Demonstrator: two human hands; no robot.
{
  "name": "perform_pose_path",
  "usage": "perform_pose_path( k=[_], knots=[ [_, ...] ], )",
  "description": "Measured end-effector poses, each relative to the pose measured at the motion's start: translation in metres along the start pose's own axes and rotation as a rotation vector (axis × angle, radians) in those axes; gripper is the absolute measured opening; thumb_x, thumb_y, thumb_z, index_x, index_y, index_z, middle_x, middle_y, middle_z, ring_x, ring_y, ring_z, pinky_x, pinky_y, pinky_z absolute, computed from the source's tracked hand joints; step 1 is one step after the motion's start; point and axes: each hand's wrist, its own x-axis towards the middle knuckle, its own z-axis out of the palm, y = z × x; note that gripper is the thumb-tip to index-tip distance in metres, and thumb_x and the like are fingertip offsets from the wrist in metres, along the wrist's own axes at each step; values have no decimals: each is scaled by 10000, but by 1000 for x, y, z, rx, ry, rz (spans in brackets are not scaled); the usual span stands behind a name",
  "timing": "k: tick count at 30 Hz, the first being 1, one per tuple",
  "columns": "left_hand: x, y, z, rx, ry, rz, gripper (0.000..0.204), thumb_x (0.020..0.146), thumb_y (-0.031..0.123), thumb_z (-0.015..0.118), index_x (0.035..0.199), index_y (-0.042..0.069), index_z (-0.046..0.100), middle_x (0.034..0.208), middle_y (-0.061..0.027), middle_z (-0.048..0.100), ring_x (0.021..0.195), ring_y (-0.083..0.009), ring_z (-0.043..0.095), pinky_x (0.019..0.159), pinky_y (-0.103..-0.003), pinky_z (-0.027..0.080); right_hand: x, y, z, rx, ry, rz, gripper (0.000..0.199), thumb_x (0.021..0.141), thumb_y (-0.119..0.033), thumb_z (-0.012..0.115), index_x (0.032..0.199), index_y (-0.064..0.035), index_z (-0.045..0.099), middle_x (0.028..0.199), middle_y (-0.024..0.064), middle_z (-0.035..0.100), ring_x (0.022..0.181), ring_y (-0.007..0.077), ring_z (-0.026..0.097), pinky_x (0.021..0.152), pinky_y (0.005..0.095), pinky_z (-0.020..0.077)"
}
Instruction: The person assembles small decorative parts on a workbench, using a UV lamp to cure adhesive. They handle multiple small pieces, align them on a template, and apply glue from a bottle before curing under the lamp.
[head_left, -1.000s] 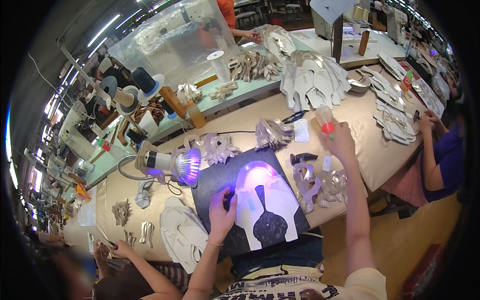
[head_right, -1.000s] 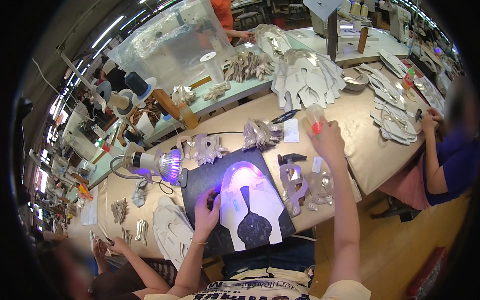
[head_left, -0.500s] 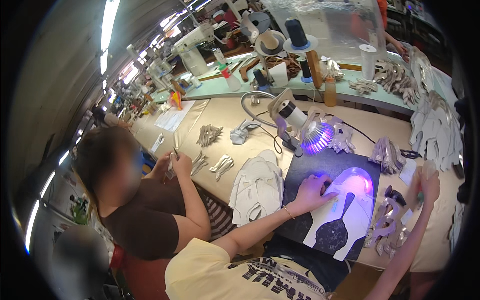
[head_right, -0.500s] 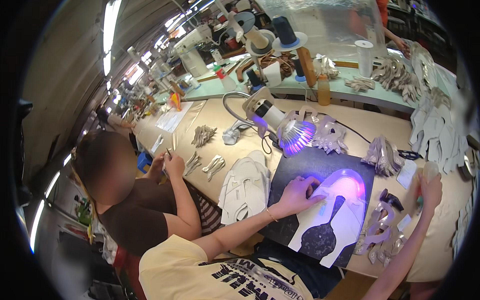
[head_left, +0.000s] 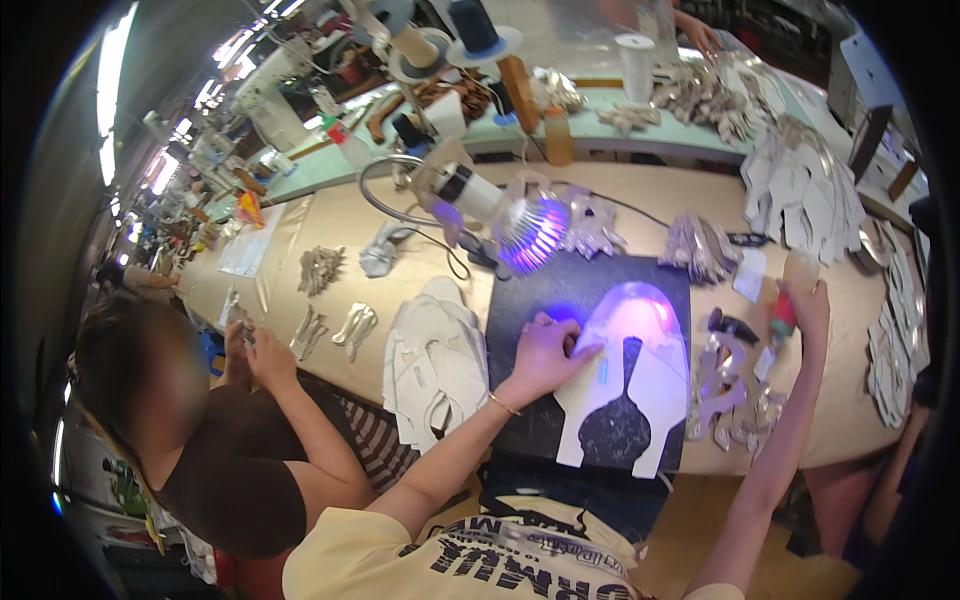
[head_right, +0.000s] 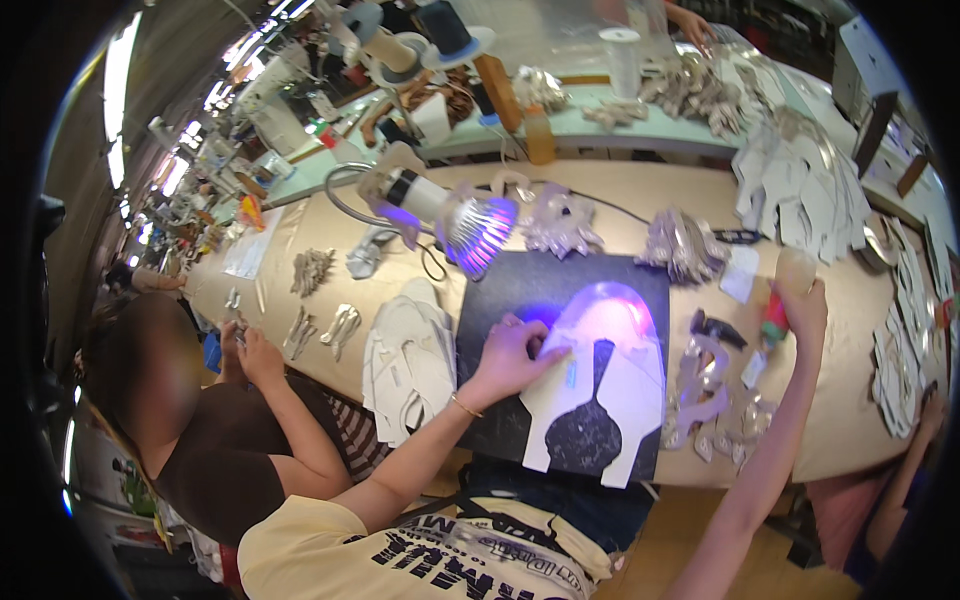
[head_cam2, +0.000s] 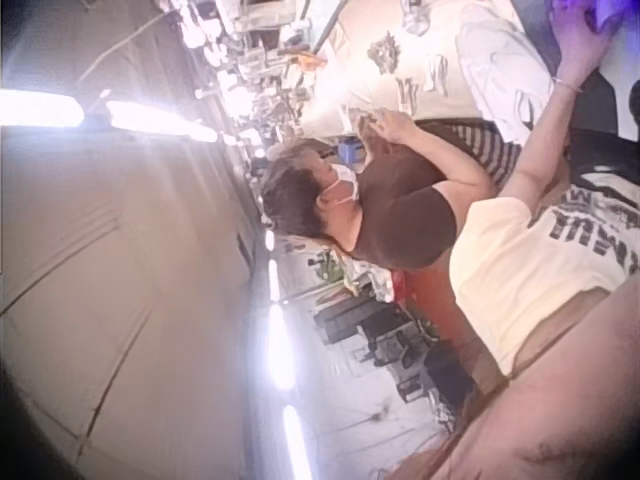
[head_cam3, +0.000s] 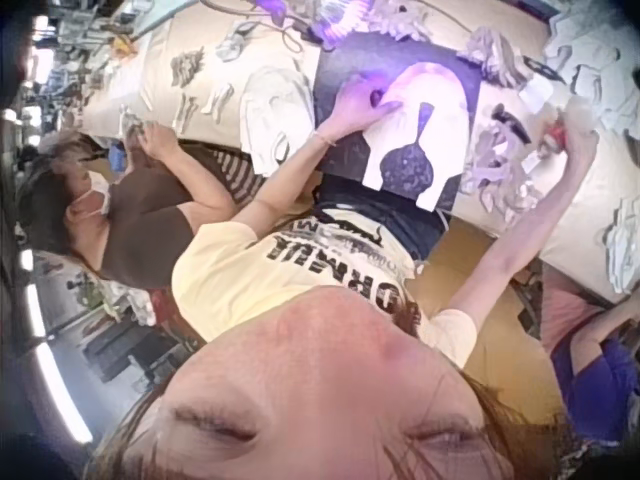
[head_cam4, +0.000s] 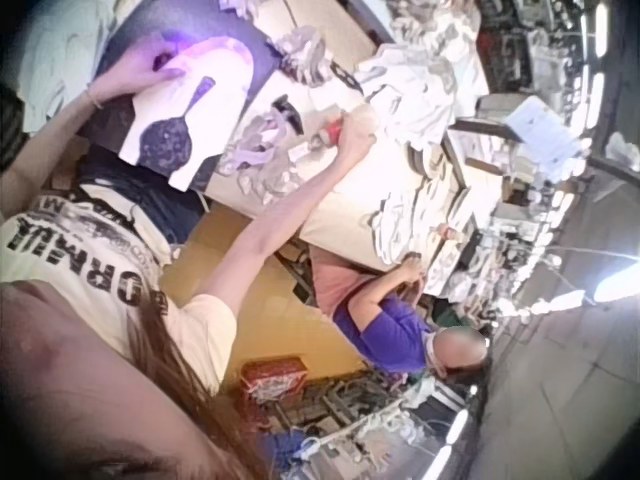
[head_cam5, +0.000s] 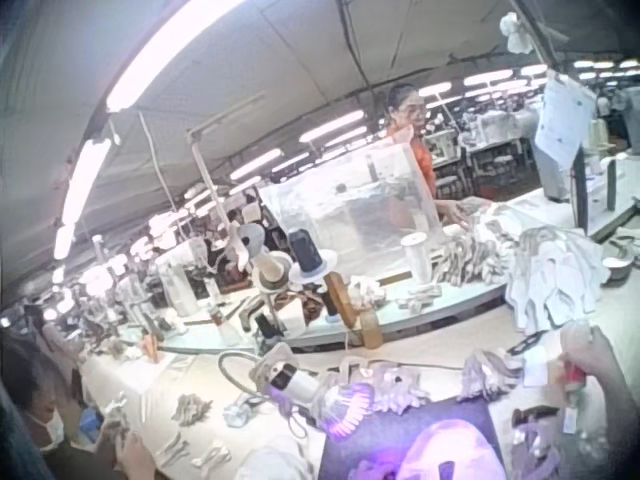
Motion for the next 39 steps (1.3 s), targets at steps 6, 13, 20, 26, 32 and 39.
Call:
perform_pose_path(
  k=[6,13,20,26,32,39],
  knots=[
    [-5,3,0,-109,2,-51,322,794,382,742,902,89,666,677,-27,590,834,-244,546,770,-431,414,-84,-27,-49,1135,-66,-171,723,805,-294,800,1352,-15,419,1229,137,585,1033,236,645,872,382,557],
    [-33,11,15,-63,172,31,473,819,278,734,1225,64,621,767,-42,588,895,-235,542,893,-400,346,-214,-100,-10,1041,-158,-314,665,719,-215,860,1265,-17,539,1105,125,667,1002,206,661,867,375,551],
    [-39,6,18,-169,247,59,541,834,259,723,1318,60,584,781,-55,602,925,-240,546,949,-410,324,-221,-151,40,752,14,-396,567,666,-298,903,1042,7,610,883,96,712,768,189,698,719,324,562],
    [-39,7,15,-155,200,44,546,853,293,702,1328,56,575,929,-115,653,990,-276,543,968,-419,328,-209,-155,57,630,112,-574,504,722,-321,868,1024,2,626,892,122,704,755,233,713,672,335,556],
    [-38,8,14,-165,206,50,527,845,281,704,1306,50,594,962,-127,662,990,-278,545,938,-416,338,-211,-154,66,607,128,-640,373,755,-276,841,964,-12,680,946,116,681,754,234,702,669,336,543],
    [-38,8,15,-144,216,60,531,838,278,707,1299,40,596,988,-129,676,989,-281,548,940,-415,338,-210,-150,73,614,136,-603,271,763,-218,829,915,-26,713,944,116,675,749,228,683,667,326,521]
  ],
)
